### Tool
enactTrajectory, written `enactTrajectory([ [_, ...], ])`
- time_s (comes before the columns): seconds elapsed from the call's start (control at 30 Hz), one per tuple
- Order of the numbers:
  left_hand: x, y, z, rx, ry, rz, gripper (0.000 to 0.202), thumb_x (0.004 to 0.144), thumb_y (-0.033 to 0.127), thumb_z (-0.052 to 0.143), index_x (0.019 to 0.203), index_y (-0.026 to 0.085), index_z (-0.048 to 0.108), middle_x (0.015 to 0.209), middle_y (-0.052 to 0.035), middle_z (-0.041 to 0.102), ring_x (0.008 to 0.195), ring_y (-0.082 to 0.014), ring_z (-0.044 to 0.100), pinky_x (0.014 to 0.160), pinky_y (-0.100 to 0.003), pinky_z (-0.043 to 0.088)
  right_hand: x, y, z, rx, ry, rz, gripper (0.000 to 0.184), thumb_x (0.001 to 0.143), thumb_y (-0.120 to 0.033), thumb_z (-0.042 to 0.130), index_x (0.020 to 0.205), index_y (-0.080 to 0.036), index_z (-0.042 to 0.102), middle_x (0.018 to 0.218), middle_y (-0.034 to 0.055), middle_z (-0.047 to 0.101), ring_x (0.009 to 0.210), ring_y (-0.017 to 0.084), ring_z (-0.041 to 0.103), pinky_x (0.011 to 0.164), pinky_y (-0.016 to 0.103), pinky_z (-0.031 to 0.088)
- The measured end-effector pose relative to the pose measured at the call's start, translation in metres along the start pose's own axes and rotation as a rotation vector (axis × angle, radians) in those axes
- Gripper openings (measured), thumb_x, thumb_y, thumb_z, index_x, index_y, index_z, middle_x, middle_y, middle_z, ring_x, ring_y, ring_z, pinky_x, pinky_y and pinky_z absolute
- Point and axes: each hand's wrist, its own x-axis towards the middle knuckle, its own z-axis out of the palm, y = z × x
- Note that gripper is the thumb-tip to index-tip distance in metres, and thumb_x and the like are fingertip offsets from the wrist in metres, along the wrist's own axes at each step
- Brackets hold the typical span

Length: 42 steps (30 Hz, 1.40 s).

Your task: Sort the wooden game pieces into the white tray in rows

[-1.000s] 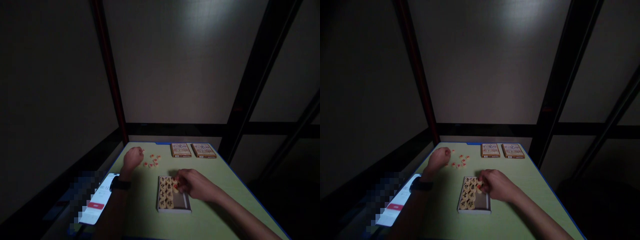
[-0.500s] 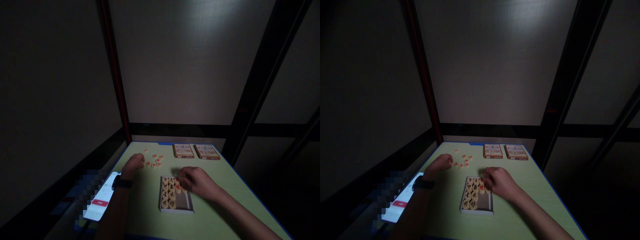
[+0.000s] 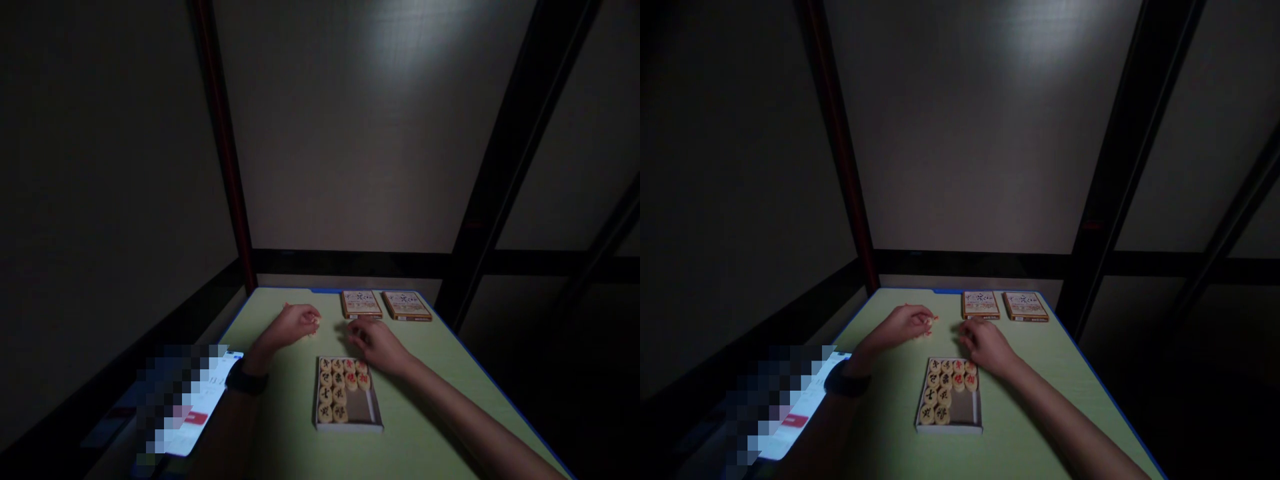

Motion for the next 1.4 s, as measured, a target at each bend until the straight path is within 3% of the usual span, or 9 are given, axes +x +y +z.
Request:
enactTrajectory([
  [0.13, 0.002, 0.004, 0.015, -0.164, -0.049, 0.081, 0.024, 0.072, 0.024, 0.066, 0.092, 0.015, 0.073, 0.080, -0.0032, 0.072, 0.073, -0.0159, 0.065, 0.068, -0.024, 0.049, 0.046, 0.000, 0.019, -0.169, -0.146, -0.076, 0.027, 0.085, -0.013, 0.060, 0.111, -0.016, 0.068, 0.109, 0.0109, 0.067, 0.098, 0.021, 0.064, 0.083, 0.027, 0.045],
  [0.33, -0.001, 0.012, 0.019, -0.134, -0.131, 0.008, 0.027, 0.062, 0.016, 0.067, 0.089, 0.014, 0.073, 0.073, -0.0010, 0.070, 0.068, -0.0154, 0.063, 0.061, -0.023, 0.047, 0.091, -0.007, 0.041, -0.308, -0.268, -0.093, 0.025, 0.089, -0.031, 0.063, 0.108, -0.016, 0.067, 0.109, 0.0120, 0.066, 0.093, 0.023, 0.067, 0.079, 0.028, 0.047],
  [0.67, -0.006, 0.033, 0.020, -0.202, -0.250, -0.037, 0.019, 0.060, 0.021, 0.074, 0.077, 0.015, 0.068, 0.069, 0.0009, 0.066, 0.067, -0.0140, 0.060, 0.063, -0.024, 0.048, 0.096, -0.010, 0.047, -0.370, -0.291, -0.058, 0.028, 0.089, -0.034, 0.063, 0.110, -0.016, 0.065, 0.110, 0.0130, 0.070, 0.100, 0.027, 0.067, 0.077, 0.030, 0.048],
  [0.93, -0.007, 0.031, 0.032, -0.226, -0.346, 0.017, 0.025, 0.058, 0.025, 0.081, 0.078, 0.015, 0.071, 0.065, 0.0017, 0.065, 0.065, -0.0134, 0.060, 0.060, -0.023, 0.047, 0.106, -0.010, 0.059, -0.329, -0.240, -0.047, 0.014, 0.092, -0.019, 0.056, 0.100, -0.017, 0.067, 0.102, 0.0096, 0.073, 0.093, 0.023, 0.068, 0.075, 0.028, 0.046],
  [1.03, -0.011, 0.039, 0.039, -0.228, -0.410, 0.056, 0.030, 0.059, 0.024, 0.081, 0.086, 0.015, 0.073, 0.069, 0.0015, 0.066, 0.066, -0.0135, 0.061, 0.061, -0.023, 0.047, 0.100, -0.006, 0.053, -0.294, -0.188, -0.045, 0.017, 0.093, -0.018, 0.055, 0.105, -0.015, 0.066, 0.102, 0.0109, 0.072, 0.090, 0.022, 0.067, 0.074, 0.027, 0.045],
  [1.13, -0.018, 0.052, 0.045, -0.074, -0.460, 0.134, 0.025, 0.061, 0.024, 0.080, 0.084, 0.016, 0.074, 0.072, 0.0014, 0.067, 0.067, -0.0135, 0.060, 0.062, -0.023, 0.045, 0.081, 0.005, 0.036, -0.256, -0.124, -0.051, 0.021, 0.094, -0.017, 0.053, 0.113, -0.014, 0.063, 0.107, 0.0127, 0.070, 0.093, 0.021, 0.065, 0.077, 0.027, 0.045],
  [1.27, -0.028, 0.070, 0.051, 0.213, -0.395, 0.306, 0.018, 0.061, 0.025, 0.081, 0.078, 0.019, 0.074, 0.078, 0.0009, 0.064, 0.075, -0.0154, 0.057, 0.067, -0.025, 0.042, 0.037, 0.026, 0.007, -0.150, -0.012, -0.087, 0.022, 0.096, -0.017, 0.048, 0.109, -0.014, 0.066, 0.103, 0.0136, 0.070, 0.094, 0.022, 0.064, 0.082, 0.030, 0.046],
  [1.4, -0.032, 0.080, 0.054, 0.254, -0.426, 0.351, 0.019, 0.062, 0.026, 0.080, 0.080, 0.022, 0.074, 0.080, 0.0019, 0.061, 0.075, -0.0148, 0.056, 0.066, -0.024, 0.041, -0.007, 0.042, -0.013, 0.063, 0.110, -0.124, 0.024, 0.097, -0.023, 0.048, 0.107, -0.016, 0.068, 0.103, 0.0125, 0.070, 0.090, 0.021, 0.065, 0.080, 0.031, 0.049],
])
